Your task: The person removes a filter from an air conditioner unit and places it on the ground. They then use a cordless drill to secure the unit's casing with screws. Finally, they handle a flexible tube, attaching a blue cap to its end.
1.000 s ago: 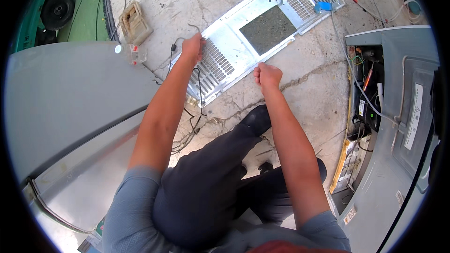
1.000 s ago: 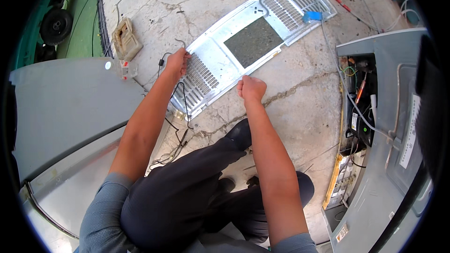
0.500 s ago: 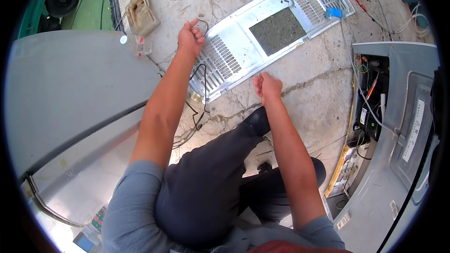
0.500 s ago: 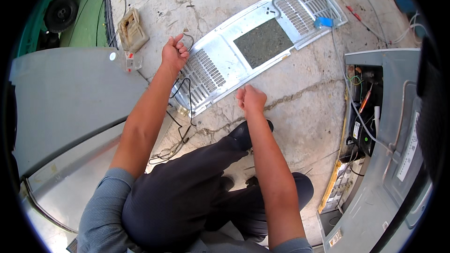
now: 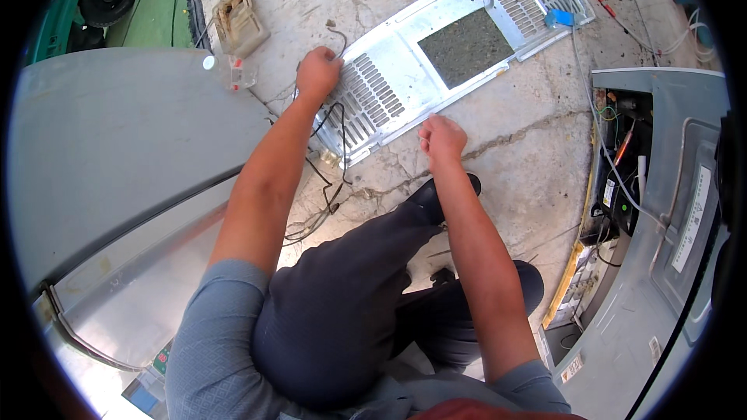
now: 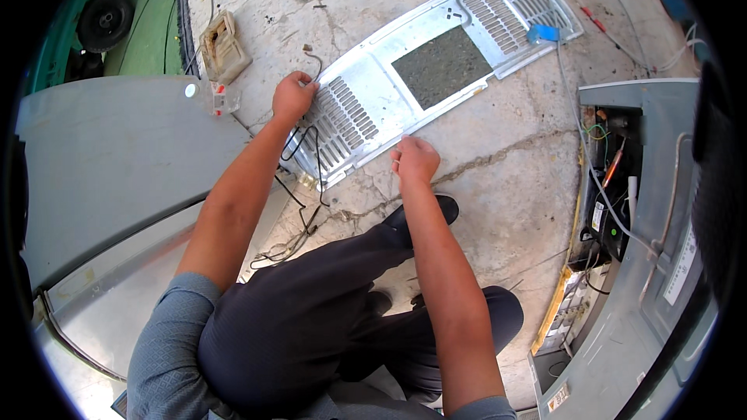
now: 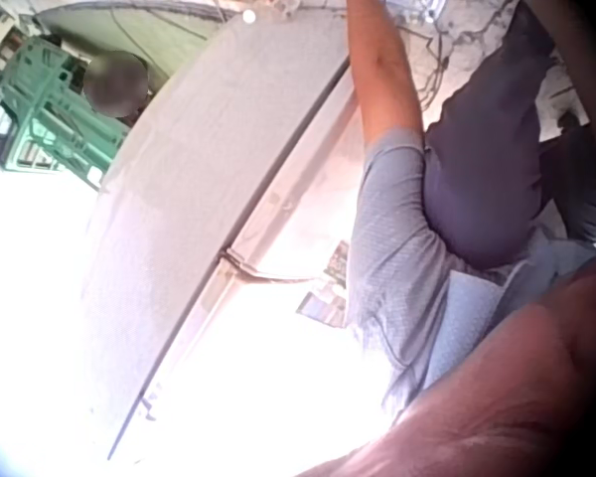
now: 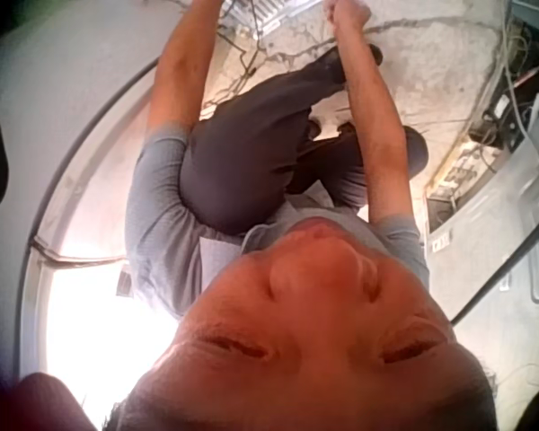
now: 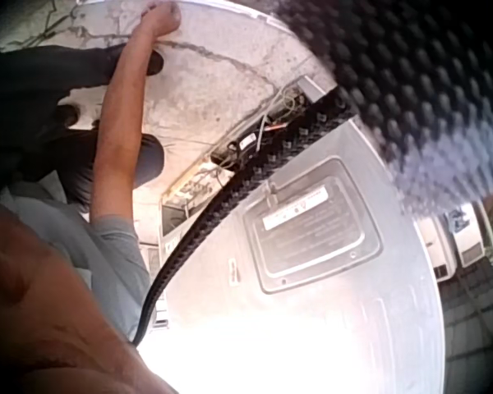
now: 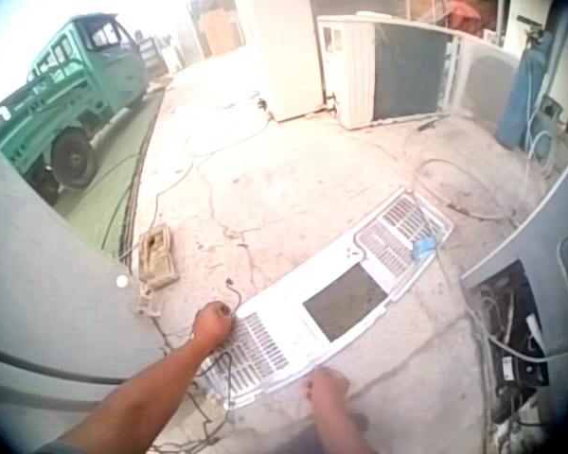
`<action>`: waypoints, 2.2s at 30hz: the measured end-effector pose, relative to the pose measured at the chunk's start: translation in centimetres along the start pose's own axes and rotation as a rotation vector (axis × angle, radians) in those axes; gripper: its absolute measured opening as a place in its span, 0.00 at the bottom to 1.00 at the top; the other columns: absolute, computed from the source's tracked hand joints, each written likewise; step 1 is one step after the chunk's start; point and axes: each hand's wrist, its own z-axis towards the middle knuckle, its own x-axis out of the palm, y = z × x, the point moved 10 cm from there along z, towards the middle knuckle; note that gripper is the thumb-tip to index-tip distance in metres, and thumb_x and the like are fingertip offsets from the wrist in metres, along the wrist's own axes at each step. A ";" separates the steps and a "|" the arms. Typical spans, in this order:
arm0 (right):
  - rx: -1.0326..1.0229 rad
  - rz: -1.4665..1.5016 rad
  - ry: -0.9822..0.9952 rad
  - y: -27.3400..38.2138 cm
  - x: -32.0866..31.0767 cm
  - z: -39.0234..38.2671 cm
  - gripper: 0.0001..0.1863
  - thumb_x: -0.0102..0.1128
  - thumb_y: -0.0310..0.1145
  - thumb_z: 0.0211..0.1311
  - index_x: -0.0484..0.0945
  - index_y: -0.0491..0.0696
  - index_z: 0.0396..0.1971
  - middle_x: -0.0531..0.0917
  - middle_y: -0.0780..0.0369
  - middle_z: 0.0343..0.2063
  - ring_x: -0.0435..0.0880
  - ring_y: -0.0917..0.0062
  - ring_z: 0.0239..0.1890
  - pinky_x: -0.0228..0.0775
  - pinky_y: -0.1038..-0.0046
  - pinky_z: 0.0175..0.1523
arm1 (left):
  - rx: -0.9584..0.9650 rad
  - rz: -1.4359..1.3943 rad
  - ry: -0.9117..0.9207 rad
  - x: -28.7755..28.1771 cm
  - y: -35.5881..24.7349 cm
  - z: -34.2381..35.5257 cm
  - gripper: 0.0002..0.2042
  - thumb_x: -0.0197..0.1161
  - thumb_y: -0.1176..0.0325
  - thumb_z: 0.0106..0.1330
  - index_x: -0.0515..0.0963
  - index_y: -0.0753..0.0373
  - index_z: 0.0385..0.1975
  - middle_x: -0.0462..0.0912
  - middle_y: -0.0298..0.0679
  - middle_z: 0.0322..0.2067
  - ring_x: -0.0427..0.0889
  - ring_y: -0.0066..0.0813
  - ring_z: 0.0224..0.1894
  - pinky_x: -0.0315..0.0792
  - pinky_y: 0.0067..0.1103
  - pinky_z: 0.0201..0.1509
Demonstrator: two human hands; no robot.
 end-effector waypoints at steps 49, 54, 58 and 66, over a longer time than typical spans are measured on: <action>-0.906 -0.712 0.625 23.5 10.9 -20.0 0.08 0.68 0.30 0.54 0.82 0.40 0.26 0.84 0.56 0.21 0.82 0.73 0.22 0.73 0.72 0.31 | -0.260 0.385 0.180 -3.6 14.1 6.0 0.18 0.60 0.66 0.55 0.82 0.70 0.43 0.82 0.59 0.47 0.81 0.53 0.53 0.75 0.36 0.56; -1.551 -0.342 0.136 53.9 3.2 -19.8 0.14 0.66 0.37 0.60 0.84 0.40 0.36 0.86 0.59 0.24 0.81 0.82 0.23 0.72 0.80 0.31 | -0.218 0.410 0.211 -2.4 10.6 4.9 0.17 0.58 0.67 0.57 0.83 0.67 0.43 0.82 0.57 0.49 0.80 0.53 0.54 0.75 0.36 0.56; -1.576 -0.167 -0.002 51.9 -2.1 -23.4 0.17 0.64 0.36 0.63 0.79 0.38 0.46 0.86 0.58 0.29 0.82 0.82 0.26 0.73 0.80 0.34 | -0.275 0.380 0.170 -2.7 14.3 4.5 0.17 0.57 0.64 0.59 0.83 0.67 0.43 0.82 0.57 0.48 0.80 0.53 0.54 0.75 0.36 0.56; -0.480 -0.472 0.297 13.6 -10.1 -7.8 0.14 0.62 0.26 0.64 0.77 0.37 0.48 0.84 0.62 0.31 0.82 0.83 0.30 0.72 0.80 0.34 | 0.145 0.628 0.522 3.8 20.0 8.2 0.16 0.59 0.60 0.59 0.83 0.70 0.32 0.83 0.58 0.36 0.85 0.50 0.37 0.78 0.38 0.41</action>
